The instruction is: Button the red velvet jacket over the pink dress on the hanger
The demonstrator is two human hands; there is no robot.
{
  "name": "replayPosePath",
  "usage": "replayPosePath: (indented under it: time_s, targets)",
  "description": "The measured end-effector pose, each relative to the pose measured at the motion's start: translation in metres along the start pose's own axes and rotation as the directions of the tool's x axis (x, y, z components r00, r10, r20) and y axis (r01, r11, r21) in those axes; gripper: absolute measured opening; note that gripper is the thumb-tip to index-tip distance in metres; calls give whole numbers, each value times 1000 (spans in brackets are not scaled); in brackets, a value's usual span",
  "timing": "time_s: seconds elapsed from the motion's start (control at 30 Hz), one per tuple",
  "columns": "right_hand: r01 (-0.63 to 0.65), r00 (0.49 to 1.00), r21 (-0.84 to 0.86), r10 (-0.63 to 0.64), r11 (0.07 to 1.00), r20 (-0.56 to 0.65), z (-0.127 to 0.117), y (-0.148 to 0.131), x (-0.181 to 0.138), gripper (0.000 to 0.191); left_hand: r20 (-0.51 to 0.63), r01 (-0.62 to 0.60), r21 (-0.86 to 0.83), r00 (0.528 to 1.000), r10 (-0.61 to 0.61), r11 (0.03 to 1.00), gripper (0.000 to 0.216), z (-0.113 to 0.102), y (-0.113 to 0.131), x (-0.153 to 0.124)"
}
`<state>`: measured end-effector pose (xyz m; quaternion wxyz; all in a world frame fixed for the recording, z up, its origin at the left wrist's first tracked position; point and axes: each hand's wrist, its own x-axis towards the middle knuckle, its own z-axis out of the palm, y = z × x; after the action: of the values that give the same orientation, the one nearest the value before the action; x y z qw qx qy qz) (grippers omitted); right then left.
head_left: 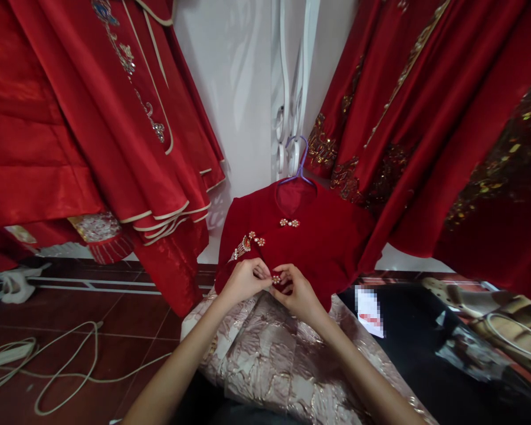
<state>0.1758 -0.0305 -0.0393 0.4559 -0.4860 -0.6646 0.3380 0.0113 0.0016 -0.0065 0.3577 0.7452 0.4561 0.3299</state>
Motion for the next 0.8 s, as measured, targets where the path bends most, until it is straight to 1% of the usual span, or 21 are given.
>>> replayPosePath:
  time_s: [0.03,0.07,0.1,0.13,0.17,0.2,0.23,0.27,0.3,0.33,0.4,0.47,0.57,0.67,0.73,0.8]
  targets:
    - [10,1000,-29,-11,1000,-8,-1,-1,0,33,56,13,-101,998,-7,995,8,1,0,2]
    - [18,1000,-47,-19,999,-11,-3,-1,1,29,85,39,-194,996,-23,980,11,2,0,4]
    - [20,1000,-54,-21,998,-11,-5,-2,1,25,68,71,-271,996,-55,960,15,3,-1,8]
    - [15,1000,-53,-16,998,-12,-7,-3,2,22,7,106,-333,994,-110,937,20,3,-3,13]
    - [4,1000,-48,-5,999,-13,-9,-3,3,20,-84,140,-385,979,-186,912,24,3,-5,18]
    - [-7,1000,-42,6,999,-16,-12,-4,4,20,-177,168,-436,947,-267,884,26,3,-7,24]
    - [-14,1000,-36,13,999,-21,-15,-5,5,19,-239,189,-490,910,-339,851,27,1,-8,29]
    - [-17,1000,-30,16,999,-26,-18,-5,6,19,-258,202,-549,882,-394,811,27,0,-9,33]
    - [-14,999,-24,13,1000,-30,-21,-6,7,18,-245,205,-614,868,-431,763,26,-2,-10,36]
    - [-7,999,-17,6,1000,-34,-24,-7,7,18,-218,197,-677,867,-448,709,24,-4,-10,38]
    - [10,999,-10,-11,1000,-41,-29,-9,9,17,-167,159,-781,879,-447,605,20,-6,-9,38]
    - [18,999,-7,-18,1000,-41,-33,-11,9,17,-150,124,-838,885,-442,531,18,-7,-8,36]
    - [20,1000,5,-19,1000,-21,-35,-13,9,17,-135,95,-879,890,-435,467,15,-5,-8,35]
    - [32,999,19,-32,999,1,-34,-15,8,17,-120,81,-919,874,-470,386,7,-1,-9,38]
    - [36,999,24,-36,999,9,-33,-16,8,17,-116,87,-927,860,-497,366,3,0,-9,41]
    - [35,999,28,-35,999,17,-33,-17,7,17,-117,94,-922,857,-502,376,3,1,-10,43]
